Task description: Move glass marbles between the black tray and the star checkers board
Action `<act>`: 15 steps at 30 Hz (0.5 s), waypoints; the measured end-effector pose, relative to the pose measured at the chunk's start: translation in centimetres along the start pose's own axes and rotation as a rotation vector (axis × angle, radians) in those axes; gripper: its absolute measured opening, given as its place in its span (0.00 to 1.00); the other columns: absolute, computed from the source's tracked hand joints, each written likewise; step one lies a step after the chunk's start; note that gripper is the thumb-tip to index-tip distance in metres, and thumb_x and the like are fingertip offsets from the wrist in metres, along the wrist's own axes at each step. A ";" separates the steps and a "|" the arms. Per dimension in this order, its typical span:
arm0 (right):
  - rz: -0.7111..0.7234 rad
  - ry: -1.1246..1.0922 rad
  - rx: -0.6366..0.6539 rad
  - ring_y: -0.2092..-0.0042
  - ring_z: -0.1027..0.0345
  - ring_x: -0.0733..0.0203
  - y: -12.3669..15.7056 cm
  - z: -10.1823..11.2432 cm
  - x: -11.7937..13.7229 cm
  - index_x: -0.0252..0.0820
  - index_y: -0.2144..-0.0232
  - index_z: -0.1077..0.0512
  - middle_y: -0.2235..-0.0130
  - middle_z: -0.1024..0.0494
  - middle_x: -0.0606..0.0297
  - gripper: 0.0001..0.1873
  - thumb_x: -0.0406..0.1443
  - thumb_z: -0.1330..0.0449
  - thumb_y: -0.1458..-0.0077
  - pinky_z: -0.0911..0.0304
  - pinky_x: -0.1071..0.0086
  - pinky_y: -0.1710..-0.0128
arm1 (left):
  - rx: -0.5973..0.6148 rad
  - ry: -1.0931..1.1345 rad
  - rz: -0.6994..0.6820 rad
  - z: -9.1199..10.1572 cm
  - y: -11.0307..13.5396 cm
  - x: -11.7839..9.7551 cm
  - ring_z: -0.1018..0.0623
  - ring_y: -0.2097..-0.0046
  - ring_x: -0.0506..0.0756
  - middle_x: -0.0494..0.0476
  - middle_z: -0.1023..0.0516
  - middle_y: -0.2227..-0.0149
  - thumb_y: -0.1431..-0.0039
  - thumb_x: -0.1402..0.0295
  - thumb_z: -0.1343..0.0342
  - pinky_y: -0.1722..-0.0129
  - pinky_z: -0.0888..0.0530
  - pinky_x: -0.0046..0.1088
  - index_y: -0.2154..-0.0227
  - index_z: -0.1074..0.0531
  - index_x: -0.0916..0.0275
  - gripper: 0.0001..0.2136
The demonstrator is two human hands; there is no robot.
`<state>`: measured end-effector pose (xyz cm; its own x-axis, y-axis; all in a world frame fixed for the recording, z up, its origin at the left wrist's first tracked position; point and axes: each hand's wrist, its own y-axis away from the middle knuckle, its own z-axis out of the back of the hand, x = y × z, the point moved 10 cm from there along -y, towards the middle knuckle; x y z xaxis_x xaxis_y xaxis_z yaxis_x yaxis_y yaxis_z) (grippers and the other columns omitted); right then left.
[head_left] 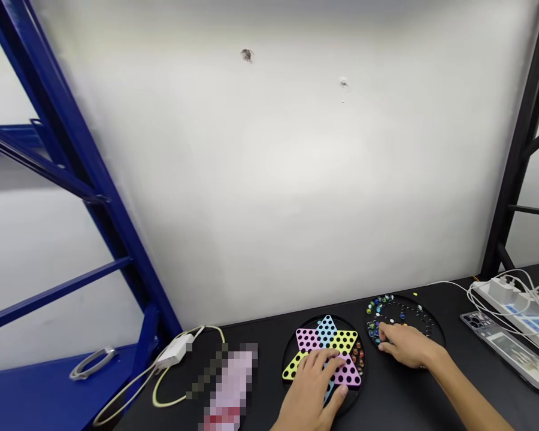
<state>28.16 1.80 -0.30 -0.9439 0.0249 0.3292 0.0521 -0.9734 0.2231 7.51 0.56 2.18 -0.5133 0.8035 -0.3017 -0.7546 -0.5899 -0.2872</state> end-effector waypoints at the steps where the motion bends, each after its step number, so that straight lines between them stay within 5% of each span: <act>1: 0.008 0.011 -0.005 0.54 0.26 0.47 0.0 -0.1 0.2 0.44 0.58 0.30 0.57 0.20 0.56 0.11 0.39 0.49 0.39 0.39 0.60 0.55 | 0.002 -0.003 0.001 0.0 0.0 0.0 0.29 0.43 0.59 0.53 0.29 0.42 0.30 0.54 0.51 0.42 0.31 0.39 0.44 0.32 0.49 0.16; 8: -0.021 0.120 -0.057 0.50 0.27 0.44 -0.7 -1.1 0.9 0.40 0.50 0.31 0.53 0.21 0.48 0.17 0.40 0.51 0.35 0.39 0.59 0.53 | 0.014 0.019 0.011 -0.2 -0.2 0.0 0.30 0.43 0.60 0.53 0.29 0.42 0.30 0.54 0.52 0.42 0.32 0.41 0.43 0.33 0.49 0.16; 15: 0.097 -0.341 -0.228 0.63 0.33 0.57 -2.1 0.6 -1.2 0.45 0.71 0.37 0.67 0.26 0.65 0.17 0.48 0.53 0.36 0.40 0.67 0.60 | 0.023 0.014 0.025 -0.2 0.0 0.2 0.30 0.43 0.60 0.53 0.29 0.42 0.30 0.54 0.51 0.42 0.32 0.40 0.44 0.32 0.48 0.16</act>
<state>29.33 3.90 -0.64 -0.7743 -0.0328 0.6320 0.0260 -0.9995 -0.0200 7.49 0.74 1.89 -0.5264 0.7873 -0.3209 -0.7511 -0.6075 -0.2585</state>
